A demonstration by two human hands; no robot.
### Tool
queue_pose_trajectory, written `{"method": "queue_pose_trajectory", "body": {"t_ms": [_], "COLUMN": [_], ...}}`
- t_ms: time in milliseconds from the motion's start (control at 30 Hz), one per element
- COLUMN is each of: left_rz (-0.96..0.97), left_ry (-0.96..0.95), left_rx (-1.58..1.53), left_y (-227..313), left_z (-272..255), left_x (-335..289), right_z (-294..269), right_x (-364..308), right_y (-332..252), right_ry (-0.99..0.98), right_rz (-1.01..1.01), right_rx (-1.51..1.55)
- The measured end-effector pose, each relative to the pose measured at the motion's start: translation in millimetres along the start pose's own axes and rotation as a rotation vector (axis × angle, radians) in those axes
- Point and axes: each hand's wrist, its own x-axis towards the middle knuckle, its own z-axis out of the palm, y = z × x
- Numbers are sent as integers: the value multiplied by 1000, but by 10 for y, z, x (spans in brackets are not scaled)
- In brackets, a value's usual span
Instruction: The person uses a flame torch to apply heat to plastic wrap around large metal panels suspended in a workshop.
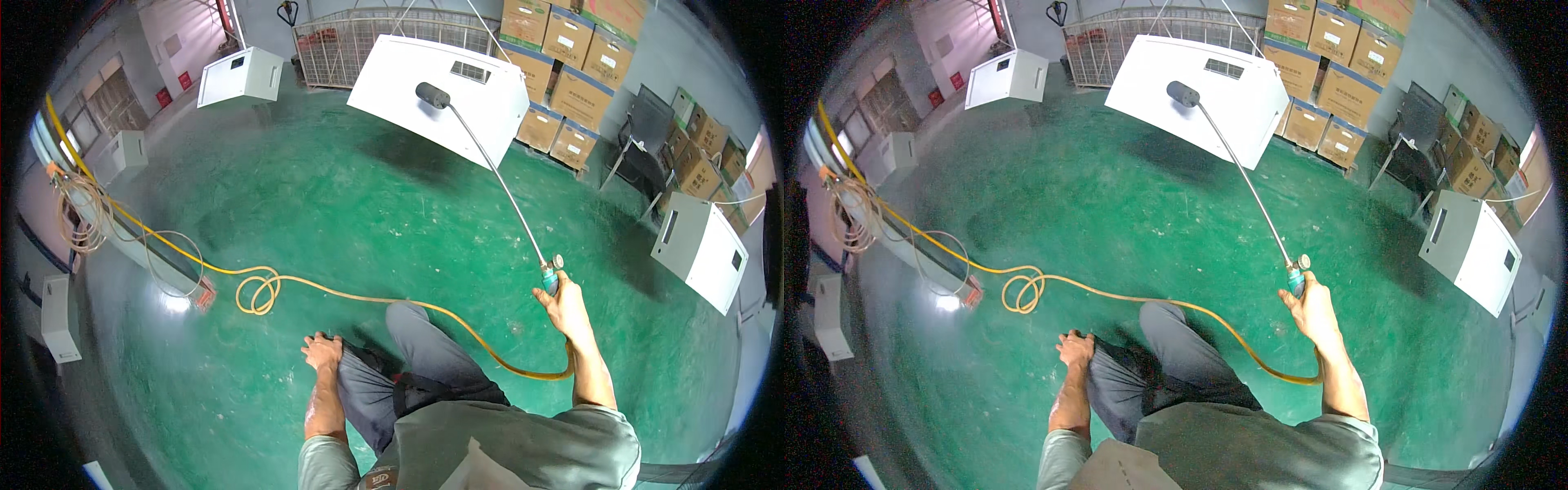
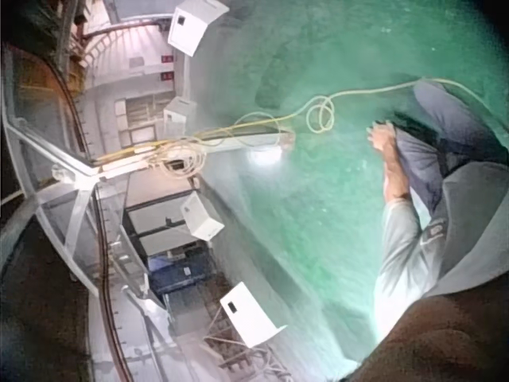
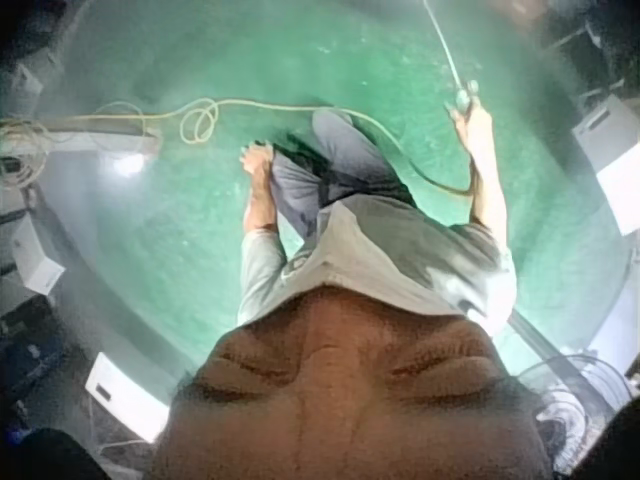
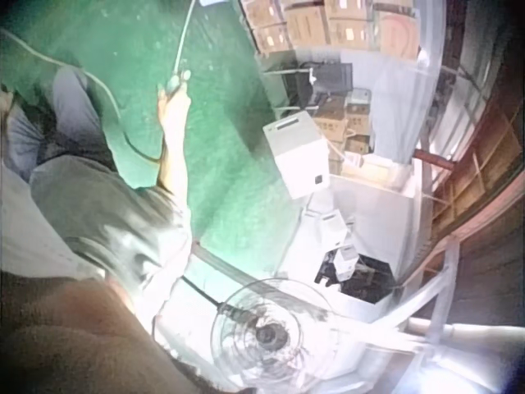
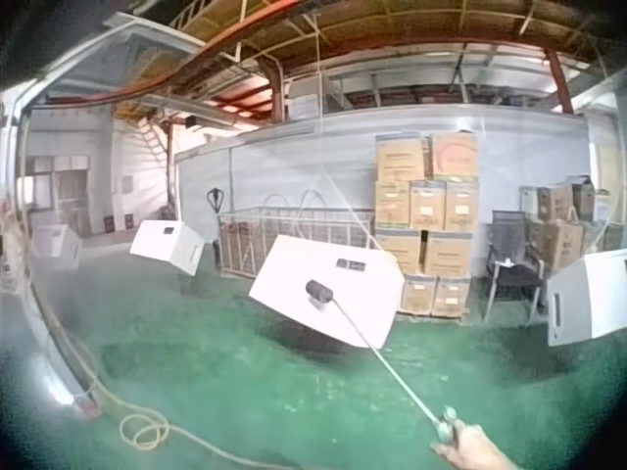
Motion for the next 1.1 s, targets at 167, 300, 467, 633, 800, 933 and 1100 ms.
{"method": "queue_pose_trajectory", "body": {"t_ms": [167, 300, 467, 633, 800, 933, 1100], "left_rz": [3, -3, 0, -10, -20, -24, -16], "left_ry": [-3, -12, -26, -24, -23, -10, -21], "left_rx": [-11, -16, -11, -15, -18, 1, 1], "left_y": [-48, -37, 10, 11, 7, 14, 0], "left_z": [-29, -34, -67, -83, -92, -86, -61], "left_x": [14, 32, 42, 34, 43, 53, 92], "right_z": [153, 392, 900, 1333, 1602, 1892, 2085], "right_x": [-278, -531, -587, -573, -597, -632, -678], "right_y": [131, 287, 601, 834, 1076, 1400, 1869], "right_ry": [-65, -88, -119, -132, -101, -84, -60], "right_rz": [-12, 7, 68, 163, 200, 265, 298], "right_rx": [15, 42, 96, 126, 175, 283, 355]}}
